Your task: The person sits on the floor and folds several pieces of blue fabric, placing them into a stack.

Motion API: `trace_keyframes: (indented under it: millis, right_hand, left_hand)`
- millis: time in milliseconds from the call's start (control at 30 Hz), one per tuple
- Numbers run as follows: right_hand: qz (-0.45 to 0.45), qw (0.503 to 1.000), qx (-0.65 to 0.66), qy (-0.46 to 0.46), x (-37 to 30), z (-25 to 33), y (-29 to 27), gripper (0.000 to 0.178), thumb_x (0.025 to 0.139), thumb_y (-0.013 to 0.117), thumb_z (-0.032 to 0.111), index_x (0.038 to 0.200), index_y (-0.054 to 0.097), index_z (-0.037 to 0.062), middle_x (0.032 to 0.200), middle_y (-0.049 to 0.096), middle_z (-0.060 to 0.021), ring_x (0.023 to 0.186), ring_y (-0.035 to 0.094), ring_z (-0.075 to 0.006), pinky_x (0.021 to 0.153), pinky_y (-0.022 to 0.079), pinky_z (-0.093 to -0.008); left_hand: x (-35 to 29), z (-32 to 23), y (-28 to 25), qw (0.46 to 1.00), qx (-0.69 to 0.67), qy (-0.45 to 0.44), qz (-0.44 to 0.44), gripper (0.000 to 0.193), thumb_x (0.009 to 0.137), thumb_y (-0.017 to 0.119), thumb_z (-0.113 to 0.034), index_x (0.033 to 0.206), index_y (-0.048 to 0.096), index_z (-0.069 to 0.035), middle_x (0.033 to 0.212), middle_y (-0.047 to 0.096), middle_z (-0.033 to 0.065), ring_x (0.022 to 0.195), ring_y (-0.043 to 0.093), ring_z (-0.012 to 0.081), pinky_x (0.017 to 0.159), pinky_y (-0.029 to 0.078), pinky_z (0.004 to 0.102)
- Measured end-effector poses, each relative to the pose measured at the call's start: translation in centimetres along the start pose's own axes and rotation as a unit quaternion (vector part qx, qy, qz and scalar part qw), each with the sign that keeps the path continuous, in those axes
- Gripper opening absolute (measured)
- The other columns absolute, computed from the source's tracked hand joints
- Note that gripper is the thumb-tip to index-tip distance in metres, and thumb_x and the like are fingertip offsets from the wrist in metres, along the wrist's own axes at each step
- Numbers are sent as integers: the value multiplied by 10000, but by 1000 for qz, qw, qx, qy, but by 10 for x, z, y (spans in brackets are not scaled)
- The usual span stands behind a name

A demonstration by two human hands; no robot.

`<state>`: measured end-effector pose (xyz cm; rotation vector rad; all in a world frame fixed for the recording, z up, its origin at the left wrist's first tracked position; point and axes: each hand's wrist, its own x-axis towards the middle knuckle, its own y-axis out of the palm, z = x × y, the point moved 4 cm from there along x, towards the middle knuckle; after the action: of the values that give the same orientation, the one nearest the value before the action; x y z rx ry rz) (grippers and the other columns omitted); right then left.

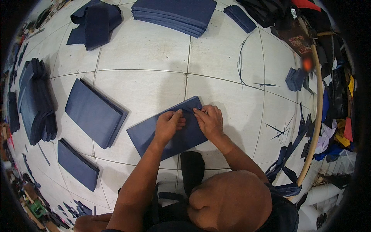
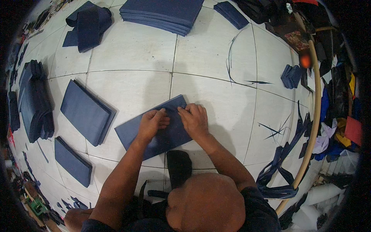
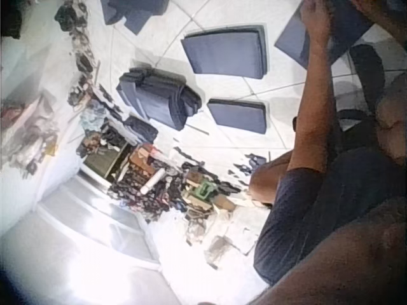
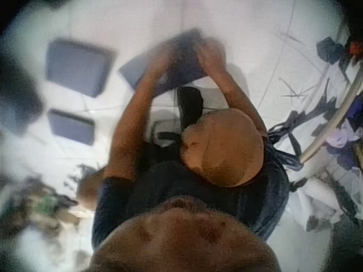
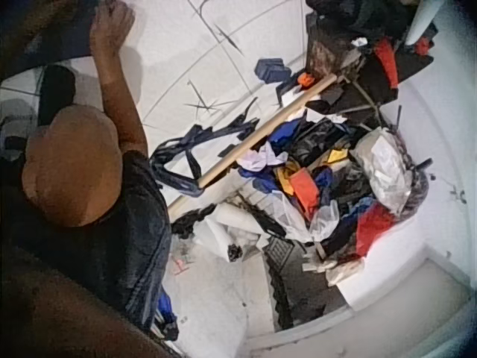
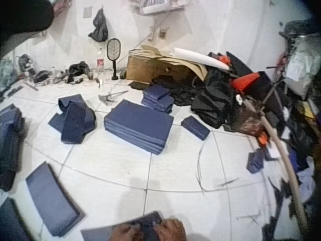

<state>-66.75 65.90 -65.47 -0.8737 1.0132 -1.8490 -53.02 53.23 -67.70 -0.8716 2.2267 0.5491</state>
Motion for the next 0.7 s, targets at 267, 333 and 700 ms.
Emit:
trace_keyframes:
  millis: [267, 333, 700]
  right_hand:
    - [83, 923, 371, 53, -1, 29, -7, 219, 859, 756, 119, 1014, 615, 54, 1155, 581, -135, 1111, 597, -326, 920, 498, -414]
    - [87, 926, 348, 116, -1, 16, -7, 269, 903, 728, 162, 1115, 603, 54, 1155, 579, -143, 1031, 629, -291, 864, 529, -393]
    - [-7, 998, 57, 23, 4, -1, -8, 186, 803, 763, 92, 963, 676, 54, 981, 550, -115, 868, 581, -296, 766, 497, -405]
  left_hand:
    - [3, 0, -2, 999, 0, -5, -49, 379, 955, 619, -315, 832, 666, 40, 779, 690, 127, 690, 672, 177, 616, 560, 309]
    - [2, 2, -5, 999, -12, 6, -47, 321, 931, 617, -245, 775, 647, 34, 738, 668, 109, 657, 650, 168, 610, 562, 314]
    - [1, -3, -1, 984, 149, 48, -85, 258, 899, 596, -233, 809, 658, 1, 699, 587, 37, 608, 527, 136, 566, 419, 319]
